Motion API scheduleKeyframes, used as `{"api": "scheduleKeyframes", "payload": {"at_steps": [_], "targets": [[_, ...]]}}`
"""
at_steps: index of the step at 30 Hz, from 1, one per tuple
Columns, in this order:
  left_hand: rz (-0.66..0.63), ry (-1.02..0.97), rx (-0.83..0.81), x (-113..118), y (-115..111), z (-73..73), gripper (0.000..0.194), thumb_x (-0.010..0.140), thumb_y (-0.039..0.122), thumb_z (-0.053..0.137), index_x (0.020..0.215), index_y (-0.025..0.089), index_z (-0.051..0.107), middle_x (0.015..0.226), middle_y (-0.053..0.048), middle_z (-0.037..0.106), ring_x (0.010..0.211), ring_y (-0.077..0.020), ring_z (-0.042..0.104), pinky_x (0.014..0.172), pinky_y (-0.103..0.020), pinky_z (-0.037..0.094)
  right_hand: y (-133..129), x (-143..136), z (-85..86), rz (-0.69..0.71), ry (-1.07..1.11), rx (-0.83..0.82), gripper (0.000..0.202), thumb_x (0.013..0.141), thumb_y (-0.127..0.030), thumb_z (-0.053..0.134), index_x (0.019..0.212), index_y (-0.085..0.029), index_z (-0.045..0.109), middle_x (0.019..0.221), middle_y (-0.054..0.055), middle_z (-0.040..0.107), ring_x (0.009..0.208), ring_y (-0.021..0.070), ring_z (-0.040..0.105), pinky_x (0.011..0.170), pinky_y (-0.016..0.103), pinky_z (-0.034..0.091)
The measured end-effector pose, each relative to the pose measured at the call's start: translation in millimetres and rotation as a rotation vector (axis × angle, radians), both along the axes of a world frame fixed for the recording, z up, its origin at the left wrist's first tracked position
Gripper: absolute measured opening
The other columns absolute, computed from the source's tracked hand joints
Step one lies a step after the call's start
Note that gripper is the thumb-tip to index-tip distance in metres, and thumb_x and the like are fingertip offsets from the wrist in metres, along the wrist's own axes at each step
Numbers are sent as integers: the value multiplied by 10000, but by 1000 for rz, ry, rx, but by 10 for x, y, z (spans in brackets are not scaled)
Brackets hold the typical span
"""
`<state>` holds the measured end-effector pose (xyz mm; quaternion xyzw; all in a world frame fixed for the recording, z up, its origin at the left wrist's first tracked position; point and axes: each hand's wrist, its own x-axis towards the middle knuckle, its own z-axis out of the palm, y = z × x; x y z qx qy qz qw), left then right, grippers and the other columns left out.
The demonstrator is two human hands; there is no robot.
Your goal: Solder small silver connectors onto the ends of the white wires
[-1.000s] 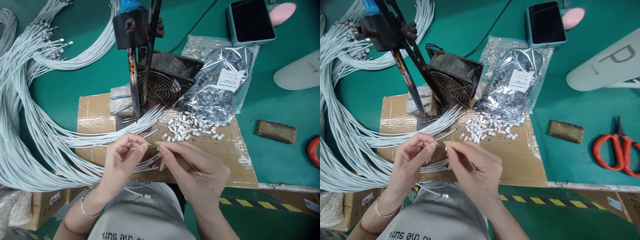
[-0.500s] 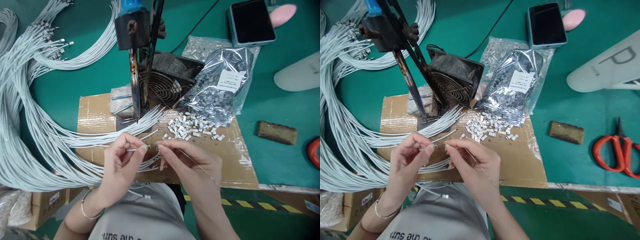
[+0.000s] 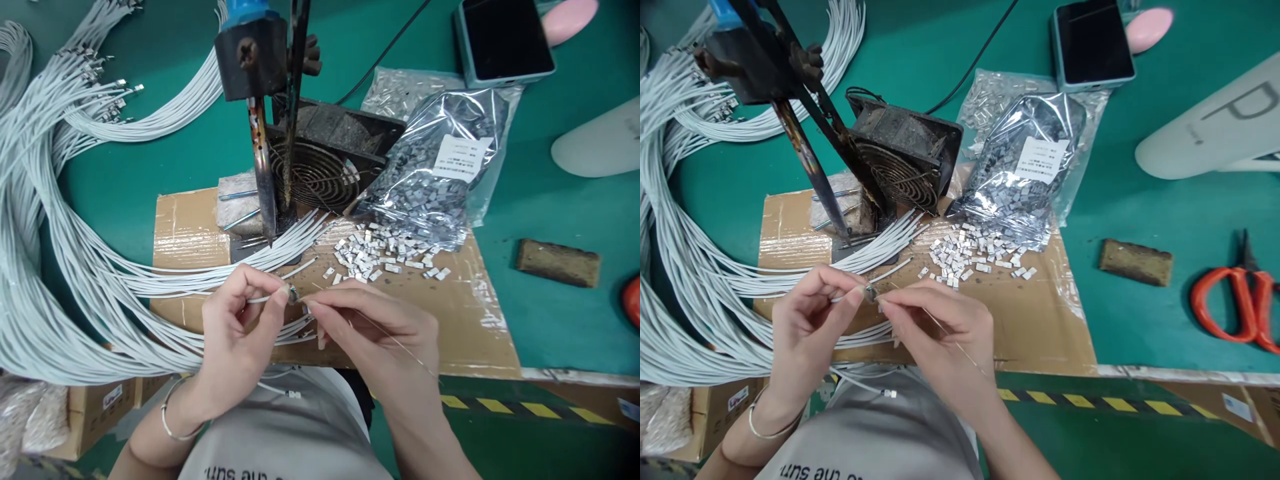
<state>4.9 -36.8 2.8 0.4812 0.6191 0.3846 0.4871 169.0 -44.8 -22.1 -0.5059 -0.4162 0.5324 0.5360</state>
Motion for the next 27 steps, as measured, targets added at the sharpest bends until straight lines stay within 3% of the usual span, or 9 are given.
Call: {"api": "scheduleKeyframes", "payload": {"at_steps": [7, 12, 21, 27], "targets": [[5, 16, 2, 8, -15, -12, 149, 999, 285, 760, 872, 214, 730, 812, -29, 724, 641, -136, 511, 522, -265, 316, 18, 8, -30, 3, -95, 85, 237, 930, -93, 799, 919, -308, 897, 787, -21, 801, 586, 95, 652, 529, 209, 530], [9, 7, 10, 4, 10, 9, 122, 983, 227, 756, 864, 210, 737, 844, -31, 750, 627, -125, 507, 513, -248, 324, 20, 4, -45, -64, -55, 2, 185, 931, -133, 815, 887, -303, 876, 729, -36, 773, 564, 99, 656, 525, 206, 547], [-27, -134, -5, -31, 7, 3, 118, 980, 155, 771, 878, 212, 759, 970, -27, 807, 798, -113, 683, 654, -178, 487, 85, -17, -29, -39, -23, 61, 228, 915, -100, 804, 871, -310, 884, 777, -46, 801, 578, 71, 642, 531, 165, 534], [-31, -120, 7, -28, 10, -8, 127, 980, 139, 771, 877, 213, 763, 964, -17, 805, 760, -93, 651, 624, -157, 465, 115, -25, -29, -32, -47, 87, 224, 908, -88, 810, 879, -295, 891, 770, -32, 799, 576, 83, 636, 497, 186, 498]]}}
